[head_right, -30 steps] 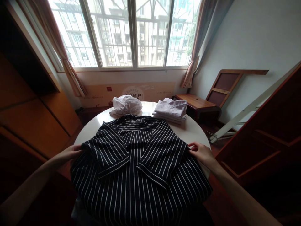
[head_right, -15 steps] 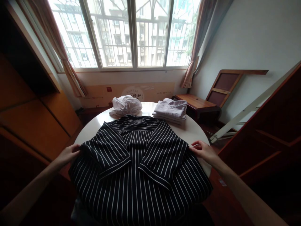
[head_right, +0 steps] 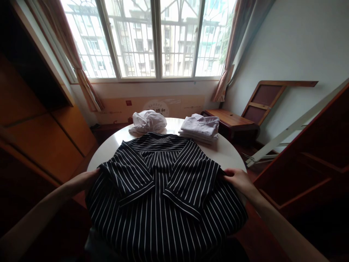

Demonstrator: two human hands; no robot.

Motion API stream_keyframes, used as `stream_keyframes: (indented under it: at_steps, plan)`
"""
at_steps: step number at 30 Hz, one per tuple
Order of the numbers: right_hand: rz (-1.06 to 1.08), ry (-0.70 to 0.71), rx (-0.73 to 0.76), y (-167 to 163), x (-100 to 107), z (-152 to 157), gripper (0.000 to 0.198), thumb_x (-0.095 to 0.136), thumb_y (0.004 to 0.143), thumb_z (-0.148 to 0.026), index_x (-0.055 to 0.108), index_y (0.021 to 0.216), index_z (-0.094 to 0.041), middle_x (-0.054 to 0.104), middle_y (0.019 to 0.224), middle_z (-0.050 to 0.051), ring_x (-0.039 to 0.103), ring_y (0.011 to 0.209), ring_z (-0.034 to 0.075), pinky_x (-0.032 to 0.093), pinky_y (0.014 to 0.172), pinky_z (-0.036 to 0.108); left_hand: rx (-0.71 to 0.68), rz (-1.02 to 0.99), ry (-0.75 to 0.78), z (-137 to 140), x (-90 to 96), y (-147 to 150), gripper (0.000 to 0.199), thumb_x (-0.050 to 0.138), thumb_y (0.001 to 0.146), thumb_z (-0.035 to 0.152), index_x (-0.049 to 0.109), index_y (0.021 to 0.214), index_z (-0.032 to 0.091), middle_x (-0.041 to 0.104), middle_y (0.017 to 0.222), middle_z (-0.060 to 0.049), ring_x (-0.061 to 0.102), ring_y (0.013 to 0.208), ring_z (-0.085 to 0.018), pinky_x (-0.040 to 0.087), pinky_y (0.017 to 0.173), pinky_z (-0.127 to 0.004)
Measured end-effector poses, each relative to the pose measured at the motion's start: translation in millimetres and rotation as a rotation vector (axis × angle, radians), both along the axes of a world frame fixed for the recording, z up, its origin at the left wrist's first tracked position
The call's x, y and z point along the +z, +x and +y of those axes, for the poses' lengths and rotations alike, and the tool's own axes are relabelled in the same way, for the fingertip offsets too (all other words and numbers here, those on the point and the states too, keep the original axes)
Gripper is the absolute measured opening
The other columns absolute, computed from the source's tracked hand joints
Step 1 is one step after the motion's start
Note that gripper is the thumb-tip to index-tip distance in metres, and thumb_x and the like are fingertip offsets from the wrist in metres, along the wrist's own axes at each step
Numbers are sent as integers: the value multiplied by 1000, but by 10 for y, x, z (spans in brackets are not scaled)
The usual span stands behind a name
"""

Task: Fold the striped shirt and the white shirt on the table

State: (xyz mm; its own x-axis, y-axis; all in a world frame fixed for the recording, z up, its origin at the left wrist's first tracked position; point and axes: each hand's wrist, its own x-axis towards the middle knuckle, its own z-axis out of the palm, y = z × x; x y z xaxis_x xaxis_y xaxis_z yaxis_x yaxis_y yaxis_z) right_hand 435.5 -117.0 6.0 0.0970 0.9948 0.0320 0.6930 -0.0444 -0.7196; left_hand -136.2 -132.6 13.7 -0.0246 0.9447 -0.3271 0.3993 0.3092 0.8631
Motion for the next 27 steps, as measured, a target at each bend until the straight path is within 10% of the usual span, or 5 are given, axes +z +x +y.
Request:
stream_keyframes:
  at_steps: [16, 27]
  plan:
    - [16, 27, -112, -24, 17, -6, 41, 64, 48, -56, 56, 67, -21, 67, 61, 5, 65, 64, 26, 47, 59, 35, -141, -142, -9, -75, 150, 195, 45, 75, 50, 44, 70, 83, 15, 70, 88, -10, 63, 87, -29, 50, 80, -37]
    - [-156, 87, -22, 21, 40, -29, 32, 54, 60, -54, 50, 56, -22, 62, 59, 4, 59, 60, 22, 46, 59, 34, 50, 153, 173, -65, -2, -151, 40, 72, 46, 50, 69, 69, 17, 71, 75, -7, 64, 84, -29, 52, 76, -36]
